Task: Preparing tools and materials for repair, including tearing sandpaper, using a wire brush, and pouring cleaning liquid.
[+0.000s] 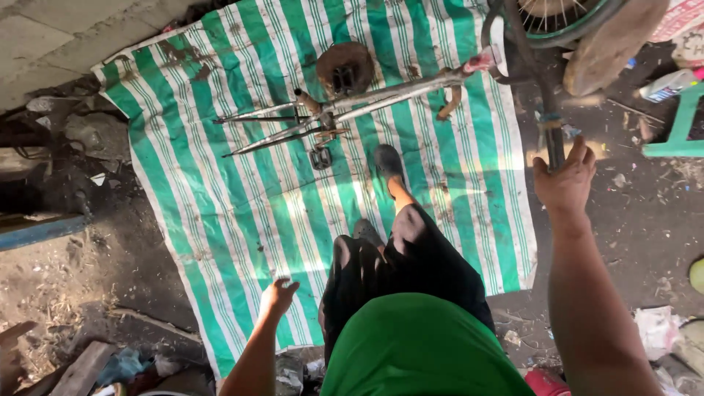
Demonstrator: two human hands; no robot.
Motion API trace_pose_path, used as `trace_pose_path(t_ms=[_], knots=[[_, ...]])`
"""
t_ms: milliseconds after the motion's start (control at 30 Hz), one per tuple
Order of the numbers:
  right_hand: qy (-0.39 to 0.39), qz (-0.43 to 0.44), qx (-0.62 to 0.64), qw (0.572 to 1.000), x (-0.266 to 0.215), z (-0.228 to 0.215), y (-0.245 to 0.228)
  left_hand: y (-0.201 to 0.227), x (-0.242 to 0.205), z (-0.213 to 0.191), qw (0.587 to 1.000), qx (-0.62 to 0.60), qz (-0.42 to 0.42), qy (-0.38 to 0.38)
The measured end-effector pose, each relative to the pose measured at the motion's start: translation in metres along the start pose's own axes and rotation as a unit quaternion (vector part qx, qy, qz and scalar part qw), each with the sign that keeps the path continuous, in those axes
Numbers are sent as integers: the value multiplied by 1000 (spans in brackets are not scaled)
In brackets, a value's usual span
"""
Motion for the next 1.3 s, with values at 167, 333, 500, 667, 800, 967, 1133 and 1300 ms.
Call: trace_pose_path(t_ms=[167,333,500,667,800,967,1133,1300], knots=[[-199,133,83,967,-81,-16,-3,-122,-39,26,992,14,-105,-64],[-173,76,146,971,-130,6,-43,-68,-69,35,874,-439,-137,-156],[-156,-40,359,919,-166,8,-205,154,-149,64,740,-591,-36,-320],[-233,-9,502,833,-142,29,-195,374,-266,101,660,-594,165,-430],[-236,59,573,782,-111,12,-127,421,-342,115,727,-469,371,-338],[-249,228,695,635,-162,14,-102,380,-366,135,725,-70,656,196],[-275,254,619,691,-211,4,-8,224,-172,141,972,38,226,-47],[-290,237,259,890,-348,81,293,-20,-86,129,976,87,186,68]])
Point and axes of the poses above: each hand's wrist, its own x-axis towards the middle knuckle, its own z-axis out of the palm, y = z × x, the point moved 5 cm from there along x, towards the middle knuckle, and after that the axes turned 14 degrees about -z, right-handed, at the moved point
